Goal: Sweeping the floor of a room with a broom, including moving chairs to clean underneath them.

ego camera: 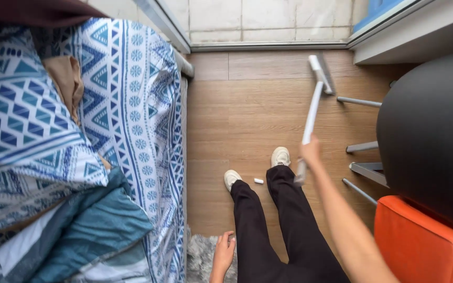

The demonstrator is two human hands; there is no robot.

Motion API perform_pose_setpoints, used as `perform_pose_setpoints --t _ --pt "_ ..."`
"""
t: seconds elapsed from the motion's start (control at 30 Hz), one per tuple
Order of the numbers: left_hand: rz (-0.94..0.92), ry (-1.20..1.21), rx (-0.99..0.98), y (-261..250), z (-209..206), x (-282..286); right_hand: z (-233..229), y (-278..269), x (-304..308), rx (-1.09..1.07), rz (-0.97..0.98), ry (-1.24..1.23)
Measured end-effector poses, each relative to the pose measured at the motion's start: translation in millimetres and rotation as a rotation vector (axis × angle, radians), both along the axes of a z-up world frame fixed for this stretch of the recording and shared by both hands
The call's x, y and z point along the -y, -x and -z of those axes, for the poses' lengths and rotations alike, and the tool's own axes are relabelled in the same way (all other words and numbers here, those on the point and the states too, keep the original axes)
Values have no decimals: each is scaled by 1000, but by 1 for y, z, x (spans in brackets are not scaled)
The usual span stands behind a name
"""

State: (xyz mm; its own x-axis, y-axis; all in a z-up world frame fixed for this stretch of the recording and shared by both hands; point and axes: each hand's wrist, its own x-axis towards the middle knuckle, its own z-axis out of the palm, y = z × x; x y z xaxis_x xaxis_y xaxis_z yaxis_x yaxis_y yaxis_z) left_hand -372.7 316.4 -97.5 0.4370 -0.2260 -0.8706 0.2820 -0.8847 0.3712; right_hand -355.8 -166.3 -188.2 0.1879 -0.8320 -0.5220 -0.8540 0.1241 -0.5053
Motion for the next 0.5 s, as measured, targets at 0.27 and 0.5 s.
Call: perform_pose_setpoints --t 0.27,0.5 --pt "82 248 0 -116 -13 71 -36 -16 -221 -201 -301 -288" --pt "-55 470 -279 -60 -86 159 -162 7 -209 -83 -246 -441"
